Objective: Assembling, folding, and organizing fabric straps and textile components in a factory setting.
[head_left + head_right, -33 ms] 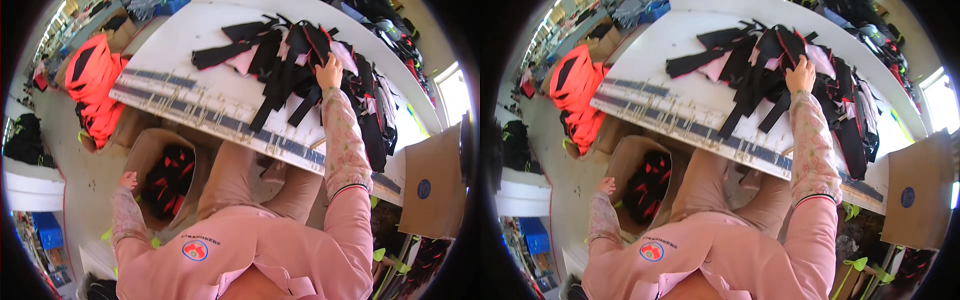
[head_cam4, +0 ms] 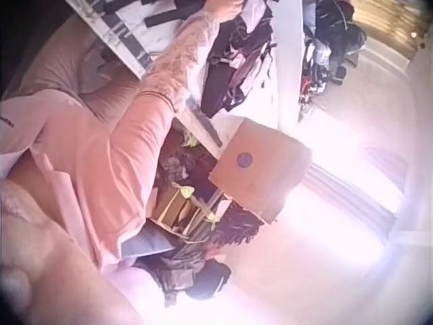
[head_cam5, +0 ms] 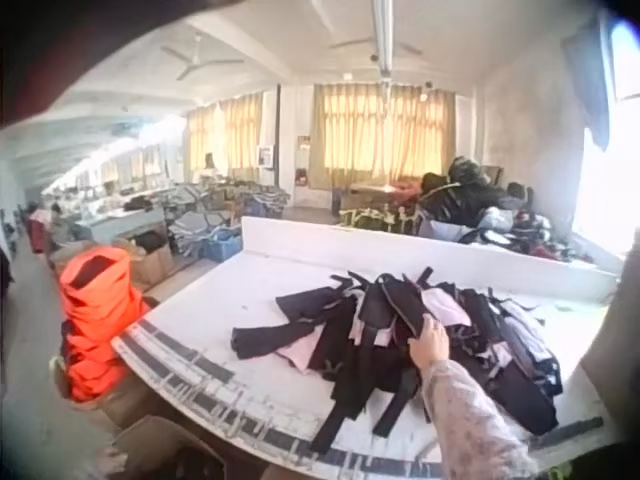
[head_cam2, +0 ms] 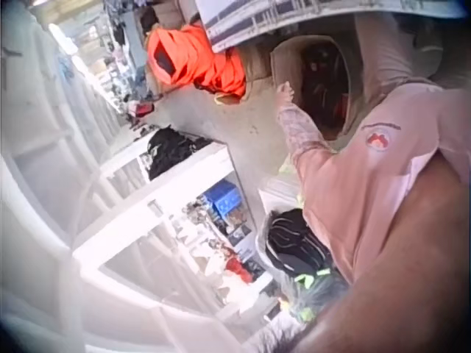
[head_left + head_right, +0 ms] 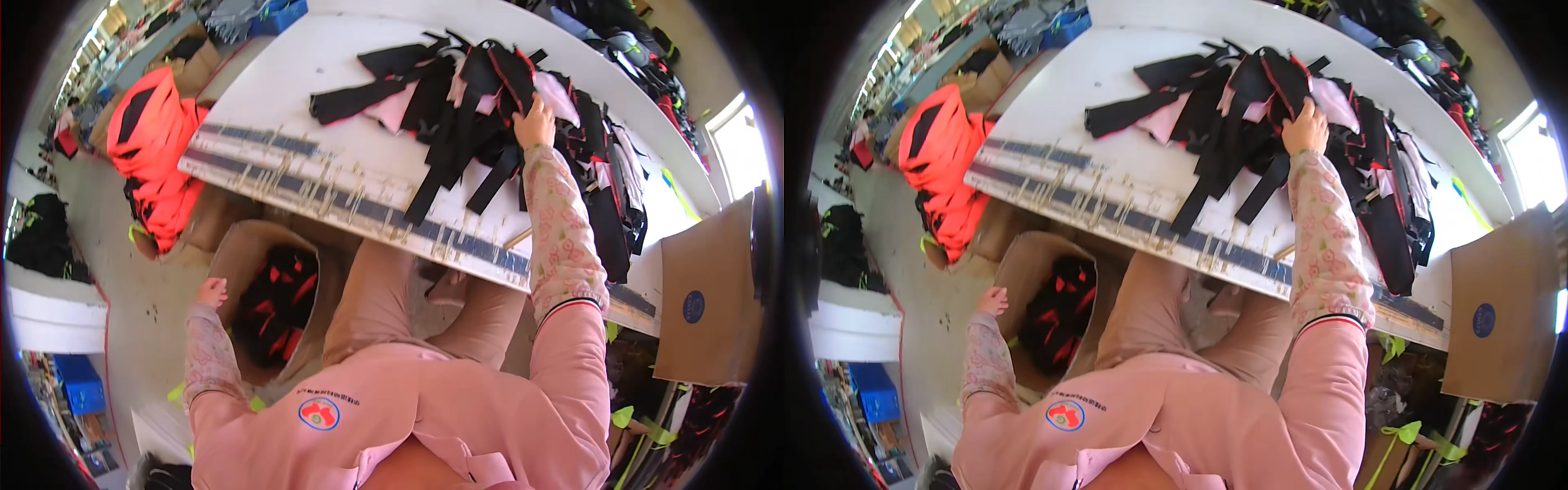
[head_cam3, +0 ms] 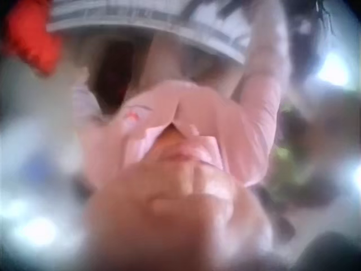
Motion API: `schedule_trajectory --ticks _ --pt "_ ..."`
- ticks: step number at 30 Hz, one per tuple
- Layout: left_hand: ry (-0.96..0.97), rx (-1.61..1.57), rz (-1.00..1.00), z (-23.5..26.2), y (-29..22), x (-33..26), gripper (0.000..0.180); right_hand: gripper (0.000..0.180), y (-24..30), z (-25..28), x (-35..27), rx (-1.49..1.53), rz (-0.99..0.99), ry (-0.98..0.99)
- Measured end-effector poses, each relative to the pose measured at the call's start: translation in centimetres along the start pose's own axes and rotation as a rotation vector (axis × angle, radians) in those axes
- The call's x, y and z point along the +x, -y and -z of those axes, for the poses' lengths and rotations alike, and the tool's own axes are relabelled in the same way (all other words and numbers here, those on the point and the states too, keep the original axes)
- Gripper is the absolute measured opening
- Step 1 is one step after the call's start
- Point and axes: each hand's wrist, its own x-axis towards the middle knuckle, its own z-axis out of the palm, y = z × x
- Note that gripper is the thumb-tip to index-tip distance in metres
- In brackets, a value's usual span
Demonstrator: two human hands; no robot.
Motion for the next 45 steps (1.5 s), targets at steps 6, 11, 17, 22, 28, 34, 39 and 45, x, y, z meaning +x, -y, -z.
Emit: schedule_trajectory --ticks 6,11,17,22,28,34,39,45 --pt "0.110 -0.289 -0.706 -8.6 -22.7 -5.3 0.015 0.011 -1.9 1.0 -0.6 -0.131 0.143 0.073" --pt "0.023 -0.253 -1.269 -18.0 -34.8 -15.9 0.018 0.007 6.8 7.6 -10.5 0.115 0.542 0.001" --pt "0.284 0.129 -1.631 -28.3 -37.5 -21.1 0.023 0.016 8.4 7.4 -23.4 0.542 0.467 0.368" --pt "0.343 0.246 -1.562 -31.1 -33.3 -17.8 0.035 0.045 5.7 8.7 -25.2 0.487 0.170 0.467" --pt "0.346 0.388 -1.556 -30.8 -32.7 -18.3 0.054 0.044 4.3 8.7 -24.8 0.415 0.314 0.502" --pt "0.248 0.447 -1.614 -30.2 -32.2 -18.7 0.061 0.009 4.4 6.9 -23.6 0.493 0.294 0.424" --pt "0.149 0.395 -1.686 -32.0 -31.1 -18.2 0.045 0.022 5.1 8.7 -24.0 0.425 0.351 0.469" --pt "0.192 0.453 -1.598 -31.6 -30.8 -18.3 0.040 0.017 5.3 9.3 -24.3 0.414 0.421 0.535"
